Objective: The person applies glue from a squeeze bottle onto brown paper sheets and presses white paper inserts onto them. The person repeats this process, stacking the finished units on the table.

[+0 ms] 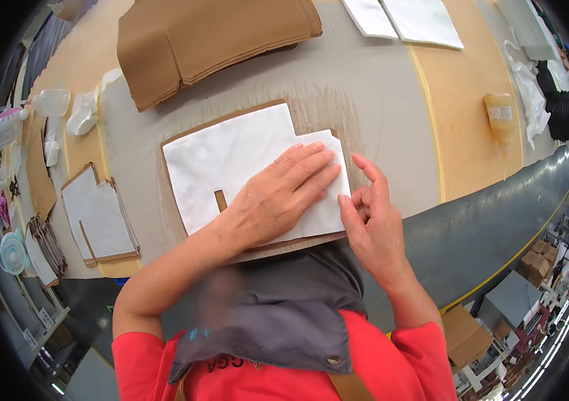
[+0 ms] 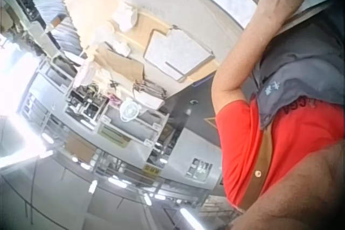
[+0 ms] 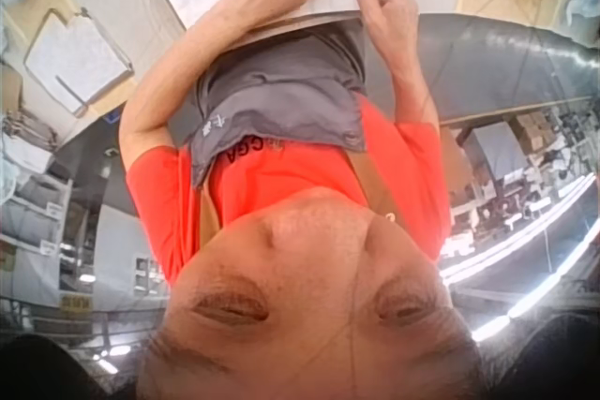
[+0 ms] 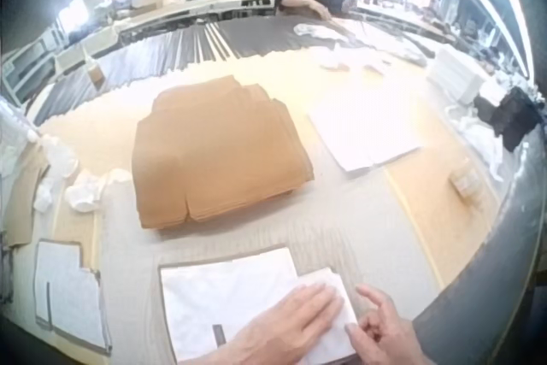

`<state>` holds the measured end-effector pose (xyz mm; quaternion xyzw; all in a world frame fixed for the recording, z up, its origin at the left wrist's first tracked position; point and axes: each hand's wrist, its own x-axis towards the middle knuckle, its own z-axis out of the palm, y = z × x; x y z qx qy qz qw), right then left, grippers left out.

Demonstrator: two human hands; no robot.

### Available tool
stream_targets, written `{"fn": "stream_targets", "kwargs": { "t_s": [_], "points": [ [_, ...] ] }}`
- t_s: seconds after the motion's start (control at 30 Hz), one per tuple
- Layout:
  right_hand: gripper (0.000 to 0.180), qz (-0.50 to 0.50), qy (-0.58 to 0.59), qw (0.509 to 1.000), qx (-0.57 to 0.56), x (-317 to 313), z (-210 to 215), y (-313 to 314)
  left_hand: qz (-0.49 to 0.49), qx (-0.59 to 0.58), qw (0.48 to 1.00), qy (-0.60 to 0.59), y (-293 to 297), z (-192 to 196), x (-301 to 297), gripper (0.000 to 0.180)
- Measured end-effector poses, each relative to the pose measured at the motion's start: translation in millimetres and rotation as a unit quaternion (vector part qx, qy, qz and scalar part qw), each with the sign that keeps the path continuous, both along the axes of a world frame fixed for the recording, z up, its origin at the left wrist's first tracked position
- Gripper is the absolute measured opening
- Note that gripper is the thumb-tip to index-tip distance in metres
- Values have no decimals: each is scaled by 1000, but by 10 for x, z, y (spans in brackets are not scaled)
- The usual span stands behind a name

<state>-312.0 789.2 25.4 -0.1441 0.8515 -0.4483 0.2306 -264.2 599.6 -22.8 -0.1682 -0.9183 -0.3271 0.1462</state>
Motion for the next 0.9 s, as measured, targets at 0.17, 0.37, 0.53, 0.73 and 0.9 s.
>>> {"fn": "stream_targets", "kwargs": {
  "t_s": [0.17, 0.37, 0.53, 0.73, 0.9],
  "points": [
    [43, -1, 138, 990, 20, -25, -34, 180, -6, -14, 999, -28, 26, -25, 11, 46],
    [37, 242, 371, 889, 113, 134, -190, 540, -37, -75, 993, -78, 64, 25, 5, 53],
    [37, 262, 412, 860, 152, 164, -309, 548, -40, -74, 995, -62, 19, 5, 27, 52],
    [46, 218, 398, 885, 109, 111, -3, 469, 13, -84, 995, -60, -61, 285, 139, 47],
    [65, 259, 339, 901, 84, -3, 115, -213, 181, -151, 968, -82, -402, 146, 411, 54]
  ]
}}
